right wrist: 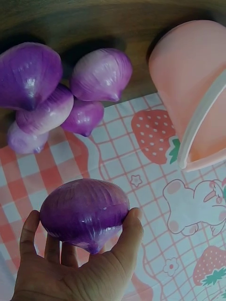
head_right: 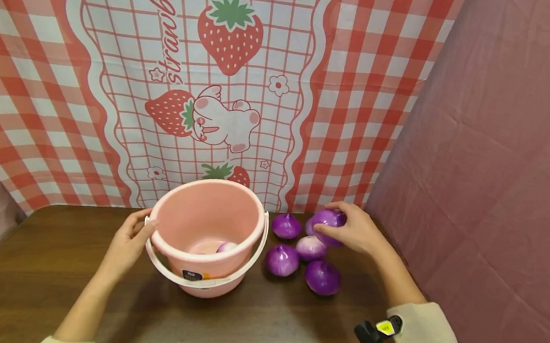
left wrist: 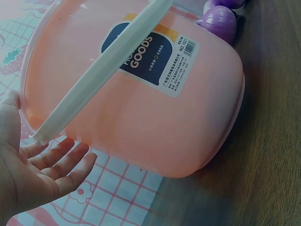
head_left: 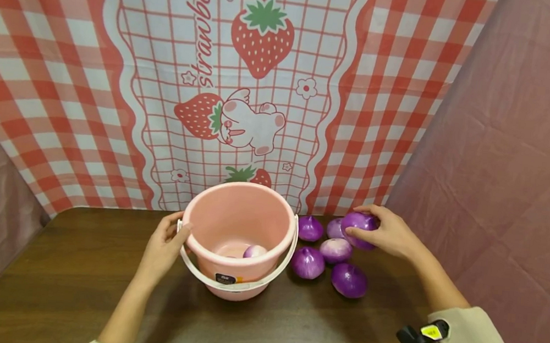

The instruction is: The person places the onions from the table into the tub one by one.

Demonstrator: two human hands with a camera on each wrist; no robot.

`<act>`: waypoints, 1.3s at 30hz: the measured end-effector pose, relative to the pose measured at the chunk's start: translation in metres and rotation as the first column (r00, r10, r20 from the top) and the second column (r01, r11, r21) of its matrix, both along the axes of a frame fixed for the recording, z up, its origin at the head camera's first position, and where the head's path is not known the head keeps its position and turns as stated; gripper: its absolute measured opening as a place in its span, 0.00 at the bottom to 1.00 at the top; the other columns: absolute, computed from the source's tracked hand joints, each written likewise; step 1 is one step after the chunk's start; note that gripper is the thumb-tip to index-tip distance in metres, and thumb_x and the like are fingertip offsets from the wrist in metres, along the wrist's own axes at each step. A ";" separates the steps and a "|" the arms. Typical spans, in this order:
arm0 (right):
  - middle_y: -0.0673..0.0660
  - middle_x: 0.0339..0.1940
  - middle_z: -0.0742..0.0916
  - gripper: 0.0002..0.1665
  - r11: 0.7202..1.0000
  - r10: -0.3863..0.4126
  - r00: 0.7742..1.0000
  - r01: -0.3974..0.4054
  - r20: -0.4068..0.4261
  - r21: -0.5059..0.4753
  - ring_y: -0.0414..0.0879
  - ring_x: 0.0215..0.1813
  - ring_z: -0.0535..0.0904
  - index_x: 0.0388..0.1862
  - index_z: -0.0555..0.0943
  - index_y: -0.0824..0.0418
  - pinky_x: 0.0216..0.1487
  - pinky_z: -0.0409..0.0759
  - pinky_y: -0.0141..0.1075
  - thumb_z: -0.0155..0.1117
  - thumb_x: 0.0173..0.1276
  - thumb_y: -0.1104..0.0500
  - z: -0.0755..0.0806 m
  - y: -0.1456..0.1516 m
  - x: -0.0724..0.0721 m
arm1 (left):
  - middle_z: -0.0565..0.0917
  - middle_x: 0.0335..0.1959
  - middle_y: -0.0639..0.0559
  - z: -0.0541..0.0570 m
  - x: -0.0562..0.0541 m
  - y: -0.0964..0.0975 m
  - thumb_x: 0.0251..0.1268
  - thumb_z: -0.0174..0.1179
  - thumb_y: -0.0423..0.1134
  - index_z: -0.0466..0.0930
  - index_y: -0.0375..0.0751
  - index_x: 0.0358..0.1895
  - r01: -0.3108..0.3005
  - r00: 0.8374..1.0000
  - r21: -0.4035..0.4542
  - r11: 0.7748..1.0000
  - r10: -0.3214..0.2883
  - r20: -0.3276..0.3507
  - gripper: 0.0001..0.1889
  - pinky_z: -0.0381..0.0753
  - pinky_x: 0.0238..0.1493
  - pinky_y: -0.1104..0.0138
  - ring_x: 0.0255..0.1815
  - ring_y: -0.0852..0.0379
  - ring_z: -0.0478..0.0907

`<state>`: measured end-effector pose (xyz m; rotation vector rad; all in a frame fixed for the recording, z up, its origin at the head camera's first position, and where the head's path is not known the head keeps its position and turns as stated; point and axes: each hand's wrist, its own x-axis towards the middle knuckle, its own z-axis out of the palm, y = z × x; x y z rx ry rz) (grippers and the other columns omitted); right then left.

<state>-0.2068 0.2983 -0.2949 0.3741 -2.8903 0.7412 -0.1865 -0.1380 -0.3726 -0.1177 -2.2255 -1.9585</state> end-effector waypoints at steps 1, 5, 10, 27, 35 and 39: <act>0.61 0.49 0.82 0.37 1.000 0.004 1.000 -0.004 -0.003 -0.002 0.51 0.46 0.79 0.58 0.74 0.60 0.43 0.77 0.39 0.67 0.56 0.39 0.001 -0.001 0.000 | 0.75 0.55 0.28 0.000 0.000 0.000 0.70 0.51 0.39 0.62 0.37 0.64 0.000 1.000 -0.001 1.000 0.000 0.000 0.23 0.83 0.35 0.69 0.32 0.72 0.77; 0.62 0.49 0.82 0.36 1.000 0.021 1.000 -0.021 -0.015 -0.006 0.51 0.46 0.79 0.57 0.74 0.60 0.43 0.77 0.39 0.67 0.56 0.41 0.004 -0.004 0.000 | 0.75 0.55 0.28 0.000 0.000 0.000 0.70 0.51 0.40 0.61 0.36 0.65 -0.002 1.000 -0.008 1.000 0.002 -0.003 0.23 0.82 0.35 0.70 0.33 0.73 0.76; 0.61 0.50 0.81 0.36 1.000 0.027 1.000 -0.027 -0.008 -0.011 0.51 0.46 0.79 0.58 0.74 0.59 0.44 0.76 0.39 0.67 0.56 0.40 0.006 -0.009 0.001 | 0.75 0.54 0.27 0.000 0.000 0.000 0.70 0.51 0.39 0.62 0.36 0.64 -0.008 1.000 -0.010 1.000 0.008 -0.003 0.23 0.81 0.33 0.73 0.32 0.73 0.76; 0.60 0.49 0.81 0.37 0.999 0.045 0.999 -0.045 -0.018 0.003 0.50 0.47 0.77 0.58 0.74 0.59 0.45 0.76 0.40 0.68 0.55 0.40 0.015 -0.024 0.000 | 0.75 0.55 0.28 0.002 0.001 0.000 0.70 0.50 0.39 0.61 0.36 0.65 0.005 1.000 -0.015 1.000 -0.005 0.000 0.23 0.83 0.36 0.70 0.34 0.73 0.76; 0.60 0.52 0.81 0.36 0.998 0.055 0.998 -0.055 -0.033 -0.002 0.51 0.48 0.77 0.58 0.74 0.58 0.47 0.76 0.42 0.68 0.55 0.40 0.017 -0.031 -0.002 | 0.75 0.55 0.28 0.002 0.001 0.000 0.70 0.50 0.40 0.61 0.37 0.65 0.006 1.000 -0.020 1.000 -0.005 0.003 0.23 0.82 0.35 0.72 0.33 0.73 0.76; 0.60 0.51 0.81 0.37 0.998 0.069 0.997 -0.069 -0.042 -0.008 0.51 0.48 0.77 0.58 0.75 0.59 0.48 0.76 0.43 0.69 0.54 0.40 0.019 -0.035 -0.003 | 0.75 0.54 0.27 0.001 0.001 0.000 0.71 0.50 0.40 0.61 0.36 0.65 0.004 1.000 -0.021 1.000 -0.004 -0.003 0.23 0.81 0.34 0.73 0.33 0.73 0.76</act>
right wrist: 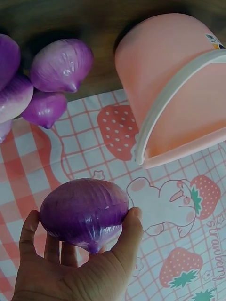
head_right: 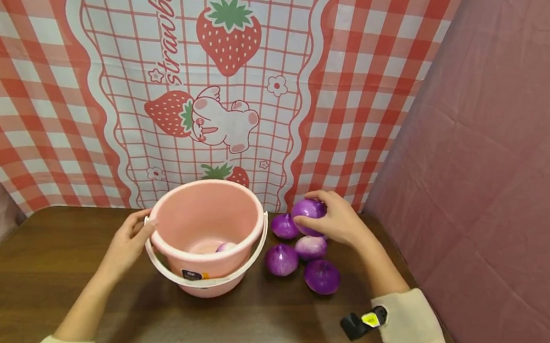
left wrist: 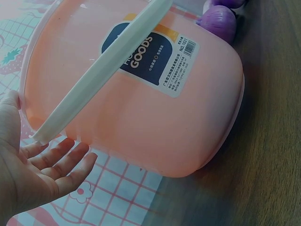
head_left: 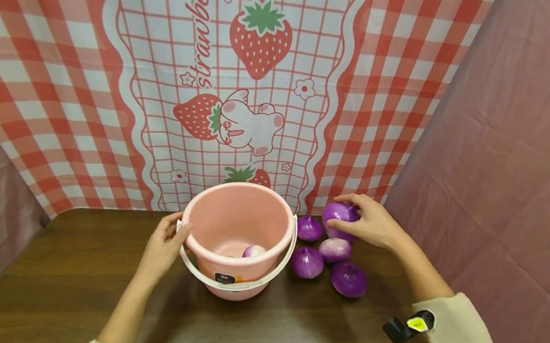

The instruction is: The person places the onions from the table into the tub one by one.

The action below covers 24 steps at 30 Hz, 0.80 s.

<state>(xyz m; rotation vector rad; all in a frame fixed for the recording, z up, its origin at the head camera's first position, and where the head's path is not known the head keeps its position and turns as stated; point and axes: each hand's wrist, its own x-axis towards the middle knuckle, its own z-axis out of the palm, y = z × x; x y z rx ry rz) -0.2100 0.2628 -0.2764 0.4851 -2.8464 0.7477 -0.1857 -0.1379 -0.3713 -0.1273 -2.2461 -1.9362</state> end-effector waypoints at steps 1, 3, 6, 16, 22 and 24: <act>0.60 0.51 0.81 0.37 1.000 0.005 1.000 -0.005 -0.004 0.000 0.50 0.48 0.78 0.58 0.75 0.59 0.47 0.76 0.42 0.69 0.54 0.40 0.000 -0.001 0.000 | 0.75 0.54 0.27 0.000 0.000 0.000 0.71 0.50 0.40 0.61 0.36 0.65 0.000 1.000 -0.001 1.000 0.000 -0.001 0.23 0.81 0.34 0.73 0.32 0.73 0.76; 0.59 0.50 0.82 0.36 1.000 0.013 1.000 -0.013 -0.008 -0.003 0.50 0.47 0.78 0.58 0.75 0.58 0.46 0.77 0.42 0.69 0.54 0.41 0.001 -0.003 -0.001 | 0.75 0.54 0.27 0.000 0.000 0.000 0.71 0.50 0.39 0.61 0.36 0.65 0.000 1.000 -0.003 1.000 0.000 -0.003 0.23 0.81 0.33 0.74 0.32 0.73 0.76; 0.58 0.49 0.82 0.36 1.000 0.024 1.000 -0.024 -0.009 -0.010 0.49 0.46 0.78 0.57 0.75 0.57 0.45 0.77 0.40 0.70 0.54 0.41 0.003 -0.006 -0.001 | 0.75 0.54 0.27 0.000 0.000 0.000 0.70 0.50 0.40 0.60 0.36 0.65 -0.001 1.000 -0.005 1.000 0.001 -0.002 0.23 0.81 0.34 0.73 0.32 0.73 0.76; 0.58 0.50 0.82 0.35 0.998 0.050 0.999 -0.050 -0.009 -0.039 0.49 0.46 0.78 0.57 0.75 0.57 0.46 0.77 0.41 0.71 0.53 0.42 0.007 -0.015 -0.002 | 0.75 0.54 0.27 0.000 0.000 0.000 0.70 0.50 0.40 0.61 0.36 0.65 -0.003 1.000 -0.005 1.000 0.003 0.005 0.23 0.81 0.33 0.74 0.33 0.73 0.76; 0.58 0.51 0.82 0.37 0.998 0.049 0.999 -0.049 -0.015 -0.033 0.49 0.47 0.79 0.58 0.75 0.57 0.48 0.78 0.43 0.71 0.52 0.41 0.009 -0.021 -0.003 | 0.74 0.56 0.28 0.001 0.001 0.000 0.70 0.50 0.40 0.60 0.36 0.65 0.000 1.000 -0.007 1.000 0.000 0.014 0.23 0.81 0.34 0.74 0.33 0.74 0.76; 0.58 0.51 0.82 0.37 0.998 0.049 0.999 -0.050 -0.014 -0.032 0.49 0.47 0.79 0.58 0.75 0.57 0.48 0.79 0.43 0.71 0.52 0.41 0.010 -0.023 -0.003 | 0.74 0.56 0.28 0.001 0.001 0.000 0.70 0.50 0.40 0.60 0.36 0.65 -0.002 1.000 -0.005 1.000 0.002 0.014 0.23 0.81 0.33 0.74 0.33 0.74 0.76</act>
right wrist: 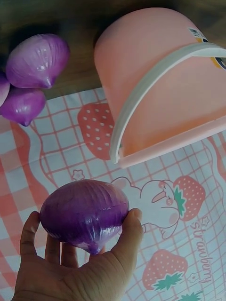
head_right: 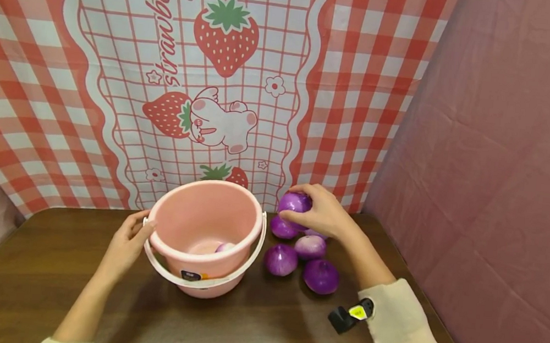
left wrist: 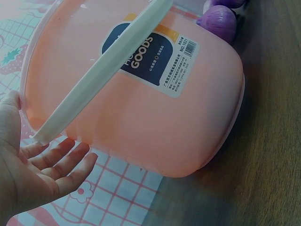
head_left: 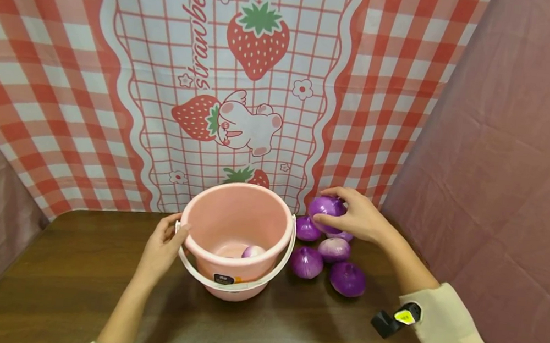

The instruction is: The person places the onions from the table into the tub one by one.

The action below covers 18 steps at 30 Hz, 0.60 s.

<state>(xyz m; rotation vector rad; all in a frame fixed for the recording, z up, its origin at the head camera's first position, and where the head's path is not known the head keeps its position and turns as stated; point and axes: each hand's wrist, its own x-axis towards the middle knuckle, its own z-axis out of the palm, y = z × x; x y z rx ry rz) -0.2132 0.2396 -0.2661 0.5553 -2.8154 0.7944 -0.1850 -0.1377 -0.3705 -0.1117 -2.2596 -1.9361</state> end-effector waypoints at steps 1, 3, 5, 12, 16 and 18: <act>0.58 0.51 0.82 0.37 1.000 0.000 1.000 0.000 0.002 0.003 0.49 0.48 0.79 0.58 0.75 0.56 0.48 0.79 0.44 0.71 0.52 0.40 0.000 -0.001 0.000 | 0.74 0.55 0.28 0.000 0.000 0.000 0.70 0.50 0.40 0.61 0.36 0.65 -0.001 1.000 0.001 1.000 0.001 0.000 0.23 0.81 0.33 0.74 0.33 0.73 0.76; 0.57 0.52 0.81 0.38 1.000 0.000 1.000 0.000 0.004 0.004 0.49 0.48 0.79 0.58 0.74 0.56 0.48 0.79 0.44 0.71 0.52 0.40 0.001 -0.003 0.000 | 0.74 0.55 0.27 0.000 0.000 0.000 0.70 0.50 0.40 0.61 0.36 0.65 -0.003 1.000 0.002 1.000 0.003 0.001 0.23 0.81 0.33 0.74 0.32 0.73 0.76; 0.57 0.52 0.81 0.37 1.000 0.002 1.000 -0.002 0.004 0.007 0.49 0.49 0.78 0.58 0.74 0.55 0.49 0.79 0.44 0.71 0.52 0.40 0.001 -0.005 -0.001 | 0.74 0.55 0.27 0.000 0.000 0.000 0.70 0.50 0.40 0.61 0.36 0.65 -0.004 1.000 0.004 1.000 0.004 0.001 0.23 0.81 0.33 0.73 0.32 0.73 0.76; 0.57 0.52 0.80 0.37 1.000 0.011 1.000 -0.011 -0.007 0.027 0.50 0.52 0.76 0.58 0.75 0.53 0.51 0.78 0.45 0.70 0.52 0.39 0.004 -0.014 -0.002 | 0.74 0.56 0.28 0.000 0.000 0.000 0.70 0.50 0.39 0.61 0.36 0.65 -0.001 1.000 0.007 1.000 0.001 0.003 0.23 0.82 0.35 0.71 0.33 0.73 0.76; 0.57 0.52 0.80 0.37 1.000 0.023 1.000 -0.023 -0.001 0.021 0.50 0.52 0.76 0.58 0.74 0.55 0.52 0.77 0.45 0.70 0.52 0.39 0.006 -0.019 -0.002 | 0.74 0.56 0.28 0.000 0.000 0.000 0.70 0.50 0.39 0.61 0.36 0.65 0.001 1.000 0.007 1.000 -0.001 0.003 0.23 0.83 0.36 0.70 0.33 0.73 0.76; 0.57 0.52 0.80 0.37 0.999 0.035 0.999 -0.036 0.003 0.011 0.50 0.52 0.76 0.58 0.74 0.55 0.52 0.77 0.45 0.71 0.52 0.40 0.006 -0.021 -0.002 | 0.74 0.56 0.28 0.000 0.000 0.000 0.70 0.50 0.39 0.61 0.36 0.65 0.001 1.000 0.006 1.000 -0.001 0.001 0.23 0.83 0.36 0.69 0.33 0.73 0.76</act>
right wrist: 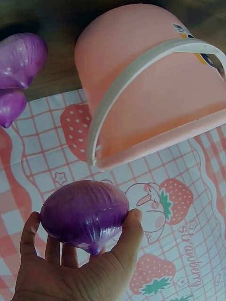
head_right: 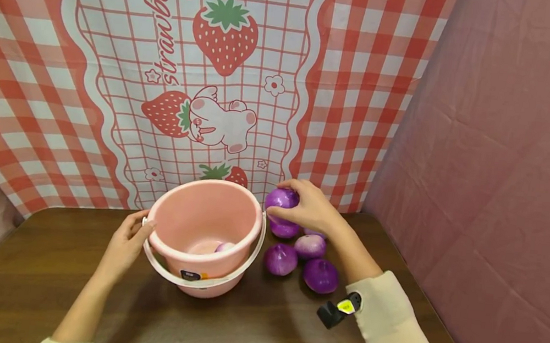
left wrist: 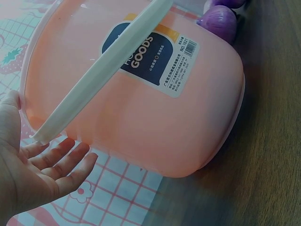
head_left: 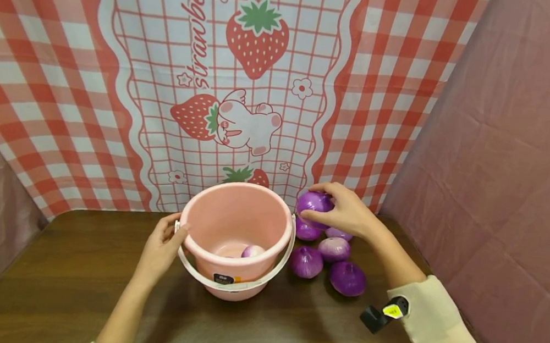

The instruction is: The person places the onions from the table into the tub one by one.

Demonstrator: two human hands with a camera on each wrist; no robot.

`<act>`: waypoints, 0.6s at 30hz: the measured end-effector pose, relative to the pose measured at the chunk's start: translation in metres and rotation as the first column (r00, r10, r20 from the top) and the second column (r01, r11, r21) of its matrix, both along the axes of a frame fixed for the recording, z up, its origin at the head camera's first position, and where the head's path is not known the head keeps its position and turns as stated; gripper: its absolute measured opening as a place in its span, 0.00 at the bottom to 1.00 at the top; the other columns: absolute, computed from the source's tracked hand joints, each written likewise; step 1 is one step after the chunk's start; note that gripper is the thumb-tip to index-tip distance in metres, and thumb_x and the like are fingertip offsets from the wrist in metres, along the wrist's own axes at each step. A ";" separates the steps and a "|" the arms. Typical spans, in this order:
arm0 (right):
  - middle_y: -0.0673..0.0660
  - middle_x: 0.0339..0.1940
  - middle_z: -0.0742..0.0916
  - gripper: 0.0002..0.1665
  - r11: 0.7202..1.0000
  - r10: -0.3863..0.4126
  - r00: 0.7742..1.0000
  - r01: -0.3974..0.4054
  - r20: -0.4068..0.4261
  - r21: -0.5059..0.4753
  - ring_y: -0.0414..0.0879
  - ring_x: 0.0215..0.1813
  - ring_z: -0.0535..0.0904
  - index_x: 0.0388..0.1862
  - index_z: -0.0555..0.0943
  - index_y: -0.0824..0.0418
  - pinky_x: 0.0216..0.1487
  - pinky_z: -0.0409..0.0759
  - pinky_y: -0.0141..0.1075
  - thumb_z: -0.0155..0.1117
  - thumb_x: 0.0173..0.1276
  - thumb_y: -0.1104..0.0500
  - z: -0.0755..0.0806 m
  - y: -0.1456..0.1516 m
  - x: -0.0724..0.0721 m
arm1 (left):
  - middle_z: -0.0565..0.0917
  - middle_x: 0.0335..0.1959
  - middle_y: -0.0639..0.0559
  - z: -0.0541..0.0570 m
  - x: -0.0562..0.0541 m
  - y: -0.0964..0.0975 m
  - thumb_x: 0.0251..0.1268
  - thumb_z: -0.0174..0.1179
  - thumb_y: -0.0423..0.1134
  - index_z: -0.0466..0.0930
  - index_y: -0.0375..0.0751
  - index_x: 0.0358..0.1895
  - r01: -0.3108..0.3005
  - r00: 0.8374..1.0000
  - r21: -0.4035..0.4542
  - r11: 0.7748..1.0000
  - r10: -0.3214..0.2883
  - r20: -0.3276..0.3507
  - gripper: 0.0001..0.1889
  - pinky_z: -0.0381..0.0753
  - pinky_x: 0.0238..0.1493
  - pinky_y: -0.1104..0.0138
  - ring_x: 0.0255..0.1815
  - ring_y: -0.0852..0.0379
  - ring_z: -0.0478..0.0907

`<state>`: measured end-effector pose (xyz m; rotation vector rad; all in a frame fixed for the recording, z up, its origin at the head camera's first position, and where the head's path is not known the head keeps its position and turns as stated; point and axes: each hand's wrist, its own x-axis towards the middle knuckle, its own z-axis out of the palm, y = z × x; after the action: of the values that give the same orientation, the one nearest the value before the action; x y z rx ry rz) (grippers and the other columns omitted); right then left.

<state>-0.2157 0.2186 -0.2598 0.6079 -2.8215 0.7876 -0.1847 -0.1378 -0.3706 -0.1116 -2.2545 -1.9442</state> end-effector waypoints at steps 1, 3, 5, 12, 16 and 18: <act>0.57 0.52 0.81 0.37 1.000 0.005 1.000 -0.005 0.000 -0.004 0.49 0.52 0.76 0.58 0.74 0.55 0.52 0.77 0.45 0.71 0.52 0.41 0.000 -0.001 0.000 | 0.74 0.56 0.28 0.000 0.000 0.000 0.70 0.50 0.39 0.61 0.36 0.65 0.000 1.000 0.000 1.000 0.000 -0.001 0.23 0.83 0.36 0.69 0.33 0.73 0.76; 0.56 0.52 0.81 0.36 1.000 0.013 1.000 -0.013 0.001 -0.015 0.49 0.52 0.77 0.58 0.75 0.55 0.52 0.77 0.45 0.71 0.52 0.41 0.001 -0.004 0.000 | 0.74 0.55 0.28 0.000 0.000 0.000 0.70 0.50 0.39 0.61 0.36 0.65 0.002 1.000 -0.001 1.000 -0.002 -0.005 0.23 0.83 0.36 0.69 0.33 0.73 0.76; 0.56 0.52 0.81 0.36 1.000 0.021 1.000 -0.021 0.001 -0.023 0.49 0.52 0.77 0.57 0.75 0.54 0.52 0.78 0.45 0.71 0.52 0.42 0.002 -0.006 0.000 | 0.74 0.55 0.28 0.000 0.000 0.000 0.71 0.50 0.39 0.60 0.36 0.65 0.002 1.000 -0.003 1.000 -0.002 -0.008 0.23 0.83 0.36 0.69 0.33 0.73 0.76; 0.56 0.54 0.80 0.36 0.999 0.025 1.000 -0.025 0.002 -0.020 0.50 0.54 0.76 0.59 0.74 0.54 0.54 0.77 0.46 0.70 0.53 0.41 0.003 -0.013 -0.001 | 0.74 0.55 0.28 -0.001 0.000 0.000 0.70 0.50 0.39 0.61 0.36 0.65 -0.001 1.000 -0.003 1.000 0.001 -0.004 0.23 0.83 0.36 0.69 0.33 0.73 0.76; 0.56 0.55 0.80 0.37 0.999 0.034 0.999 -0.034 0.005 -0.026 0.50 0.55 0.76 0.59 0.74 0.53 0.55 0.77 0.46 0.70 0.53 0.41 0.004 -0.018 -0.001 | 0.74 0.55 0.28 -0.001 0.000 0.000 0.70 0.50 0.39 0.61 0.36 0.65 -0.002 1.000 -0.005 1.000 0.002 -0.005 0.23 0.83 0.36 0.68 0.33 0.73 0.76; 0.55 0.55 0.79 0.36 0.999 0.035 0.999 -0.035 0.010 -0.028 0.50 0.56 0.76 0.59 0.74 0.53 0.55 0.77 0.46 0.70 0.53 0.40 0.004 -0.020 -0.002 | 0.74 0.55 0.28 -0.001 0.000 0.000 0.70 0.50 0.39 0.61 0.36 0.65 -0.002 1.000 -0.008 1.000 0.002 -0.005 0.23 0.83 0.36 0.68 0.32 0.73 0.76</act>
<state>-0.2172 0.1987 -0.2556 0.6522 -2.8114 0.8370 -0.1849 -0.1383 -0.3715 -0.1153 -2.2581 -1.9323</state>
